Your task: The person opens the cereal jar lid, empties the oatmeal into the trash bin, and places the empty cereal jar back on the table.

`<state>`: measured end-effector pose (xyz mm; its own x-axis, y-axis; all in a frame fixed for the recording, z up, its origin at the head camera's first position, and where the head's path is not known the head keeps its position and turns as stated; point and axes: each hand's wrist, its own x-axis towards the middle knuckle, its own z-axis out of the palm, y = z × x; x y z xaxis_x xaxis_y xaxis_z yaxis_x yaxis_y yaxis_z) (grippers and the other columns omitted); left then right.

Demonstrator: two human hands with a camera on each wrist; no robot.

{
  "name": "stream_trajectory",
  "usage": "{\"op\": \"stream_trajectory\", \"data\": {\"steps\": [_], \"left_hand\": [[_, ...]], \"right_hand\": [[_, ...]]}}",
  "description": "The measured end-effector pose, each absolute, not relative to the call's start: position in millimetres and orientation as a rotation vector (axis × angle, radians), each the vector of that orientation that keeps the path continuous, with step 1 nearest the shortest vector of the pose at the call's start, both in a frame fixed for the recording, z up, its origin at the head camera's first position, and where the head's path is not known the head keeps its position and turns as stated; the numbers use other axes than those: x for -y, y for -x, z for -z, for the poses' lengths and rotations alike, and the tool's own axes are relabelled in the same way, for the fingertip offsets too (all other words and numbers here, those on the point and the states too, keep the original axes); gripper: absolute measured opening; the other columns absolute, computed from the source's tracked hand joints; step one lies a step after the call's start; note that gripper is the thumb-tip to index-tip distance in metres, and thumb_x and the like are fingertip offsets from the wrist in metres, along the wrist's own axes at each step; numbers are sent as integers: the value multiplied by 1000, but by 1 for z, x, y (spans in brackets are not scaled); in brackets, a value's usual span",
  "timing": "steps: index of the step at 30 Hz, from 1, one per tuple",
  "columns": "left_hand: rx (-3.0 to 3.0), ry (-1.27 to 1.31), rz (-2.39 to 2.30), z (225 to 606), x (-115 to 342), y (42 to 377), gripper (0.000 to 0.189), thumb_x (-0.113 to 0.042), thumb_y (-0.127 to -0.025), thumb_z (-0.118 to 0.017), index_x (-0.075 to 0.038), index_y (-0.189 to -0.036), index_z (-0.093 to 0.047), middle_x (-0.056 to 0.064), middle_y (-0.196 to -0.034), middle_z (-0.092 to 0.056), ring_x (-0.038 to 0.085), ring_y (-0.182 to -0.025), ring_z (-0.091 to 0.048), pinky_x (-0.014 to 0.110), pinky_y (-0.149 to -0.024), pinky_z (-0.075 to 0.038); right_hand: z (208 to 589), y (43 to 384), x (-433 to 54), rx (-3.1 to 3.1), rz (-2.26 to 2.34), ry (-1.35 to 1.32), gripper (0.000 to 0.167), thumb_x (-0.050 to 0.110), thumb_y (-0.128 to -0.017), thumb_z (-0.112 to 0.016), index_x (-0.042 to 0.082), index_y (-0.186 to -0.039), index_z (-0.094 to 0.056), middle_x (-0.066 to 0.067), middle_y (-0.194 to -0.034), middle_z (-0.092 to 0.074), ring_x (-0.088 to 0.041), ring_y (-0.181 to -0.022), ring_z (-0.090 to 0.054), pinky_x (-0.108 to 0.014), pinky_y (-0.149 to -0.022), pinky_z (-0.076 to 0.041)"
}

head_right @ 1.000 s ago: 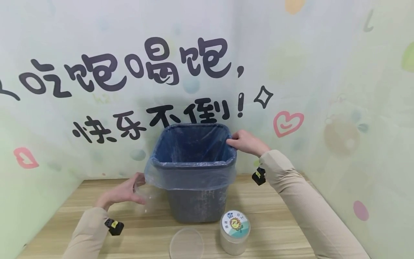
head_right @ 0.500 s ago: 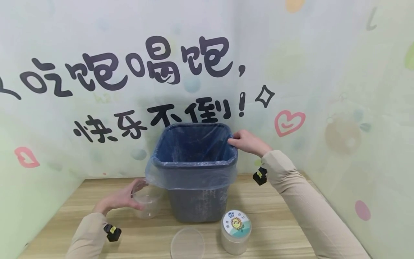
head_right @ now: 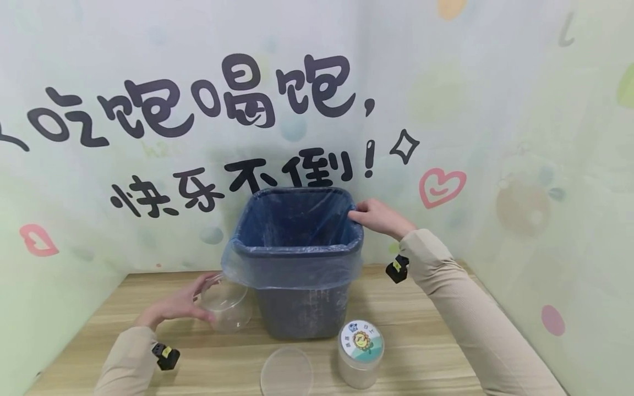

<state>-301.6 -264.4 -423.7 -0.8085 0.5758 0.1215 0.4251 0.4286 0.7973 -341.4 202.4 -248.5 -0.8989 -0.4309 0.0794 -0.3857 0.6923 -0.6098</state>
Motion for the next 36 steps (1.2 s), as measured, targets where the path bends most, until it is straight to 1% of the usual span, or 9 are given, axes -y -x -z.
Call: {"op": "stream_trajectory", "data": {"steps": [7, 9, 11, 14, 16, 23, 27, 30, 36], "left_hand": [[-2620, -854, -1215, 408, 262, 296, 101, -15, -68, -86, 13, -142, -24, 36, -144, -28, 55, -130, -26, 68, -101, -24], [-2634, -839, -1213, 405, 261, 295, 102, -16, -68, -86, 11, -143, -23, 36, -145, -26, 56, -131, -23, 69, -101, -22], [-2649, -825, -1209, 403, 261, 293, 103, -17, -68, -86, 10, -145, -22, 36, -146, -23, 57, -131, -21, 69, -102, -20], [-2677, -816, -1201, 400, 260, 291, 104, -20, -68, -85, 7, -146, -22, 36, -147, -22, 57, -131, -21, 69, -101, -21], [-2703, -824, -1192, 399, 258, 289, 104, -22, -68, -85, 6, -146, -23, 35, -147, -24, 56, -131, -24, 68, -102, -23], [-2785, -923, -1155, 393, 247, 287, 100, -23, -67, -87, 6, -144, -30, 30, -145, -34, 48, -131, -32, 62, -104, -26], [-2818, -996, -1113, 387, 241, 285, 100, -24, -66, -87, 8, -143, -31, 31, -143, -35, 48, -131, -32, 62, -104, -26], [-2828, -998, -1085, 383, 235, 281, 101, -26, -66, -86, 9, -143, -30, 33, -145, -31, 50, -132, -28, 63, -106, -22], [-2854, -961, -1025, 378, 221, 269, 102, -23, -65, -85, 15, -141, -28, 38, -147, -22, 56, -134, -16, 66, -106, -15]], "right_hand": [[250, 338, -203, -2804, 1040, 653, 26, 22, -99, -47, 8, -77, -48, 0, -67, -40, -17, -65, -42, -31, -65, -36], [250, 338, -203, -2792, 1061, 651, 26, 23, -99, -47, 5, -81, -52, -1, -72, -46, -18, -72, -48, -32, -71, -43], [251, 337, -204, -2766, 1088, 656, 26, 23, -101, -46, 1, -92, -58, -4, -83, -56, -20, -84, -55, -37, -82, -48], [254, 337, -205, -2726, 1138, 668, 33, 24, -102, -44, -5, -107, -59, -11, -100, -62, -25, -99, -58, -45, -92, -48], [256, 338, -206, -2706, 1167, 663, 35, 25, -102, -43, -6, -111, -58, -12, -104, -62, -25, -102, -58, -47, -94, -47], [259, 338, -205, -2684, 1218, 626, 32, 25, -102, -43, -4, -107, -56, -9, -100, -60, -22, -98, -56, -48, -96, -45], [259, 337, -205, -2695, 1218, 621, 30, 27, -101, -45, -1, -100, -56, -7, -93, -56, -21, -94, -54, -46, -93, -46], [260, 337, -205, -2727, 1204, 631, 28, 29, -100, -47, 3, -91, -55, -5, -87, -52, -21, -87, -50, -40, -85, -45], [262, 337, -206, -2794, 1205, 644, 30, 31, -99, -50, 7, -81, -53, -3, -76, -43, -20, -75, -42, -34, -67, -34]]}}
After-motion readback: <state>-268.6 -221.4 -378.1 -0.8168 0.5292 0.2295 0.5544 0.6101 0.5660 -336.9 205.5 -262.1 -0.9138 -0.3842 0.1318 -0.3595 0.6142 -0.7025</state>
